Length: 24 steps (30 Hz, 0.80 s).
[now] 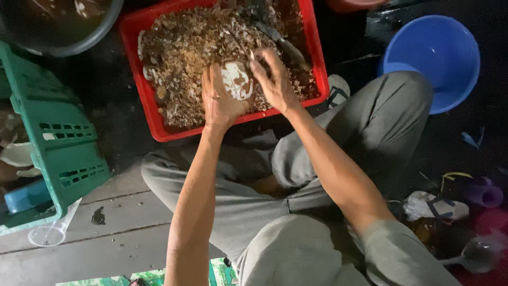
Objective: The person sits cross-legged and uses a knife to peel the husk off a coconut over a red bin. They rotate the coconut and scrape away the fibers, then split the shell to reveal the white meat inside.
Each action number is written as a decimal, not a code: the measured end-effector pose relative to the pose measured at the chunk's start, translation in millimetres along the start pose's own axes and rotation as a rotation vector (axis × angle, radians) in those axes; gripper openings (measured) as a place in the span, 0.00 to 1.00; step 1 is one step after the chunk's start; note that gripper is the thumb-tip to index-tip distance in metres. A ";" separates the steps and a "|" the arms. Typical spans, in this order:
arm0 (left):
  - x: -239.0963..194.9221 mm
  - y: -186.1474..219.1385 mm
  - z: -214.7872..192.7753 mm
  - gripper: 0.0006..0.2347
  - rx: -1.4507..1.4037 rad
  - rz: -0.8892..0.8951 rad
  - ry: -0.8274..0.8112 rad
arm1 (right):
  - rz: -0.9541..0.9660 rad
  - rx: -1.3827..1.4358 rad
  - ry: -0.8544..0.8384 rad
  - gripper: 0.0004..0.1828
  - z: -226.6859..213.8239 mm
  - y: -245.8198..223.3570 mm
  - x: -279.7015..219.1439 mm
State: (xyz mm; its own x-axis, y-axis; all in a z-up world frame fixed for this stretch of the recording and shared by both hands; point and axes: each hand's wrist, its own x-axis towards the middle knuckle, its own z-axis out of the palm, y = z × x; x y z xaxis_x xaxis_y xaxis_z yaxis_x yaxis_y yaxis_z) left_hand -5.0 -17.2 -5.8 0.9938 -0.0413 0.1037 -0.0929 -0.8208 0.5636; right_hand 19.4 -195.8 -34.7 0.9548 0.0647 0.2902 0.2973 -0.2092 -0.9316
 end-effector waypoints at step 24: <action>-3.8 13.4 -16.8 0.42 -0.992 -0.228 0.025 | -0.126 -0.132 -0.150 0.14 2.1 -7.8 18.0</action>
State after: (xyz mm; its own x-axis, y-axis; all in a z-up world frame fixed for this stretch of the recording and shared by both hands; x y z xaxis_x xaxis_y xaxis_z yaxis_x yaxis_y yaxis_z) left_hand -11.0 -18.4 15.0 0.9937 0.0785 -0.0800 0.0774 0.0350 0.9964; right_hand 34.2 -190.9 -22.7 0.9024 0.2406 0.3574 0.4210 -0.3159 -0.8503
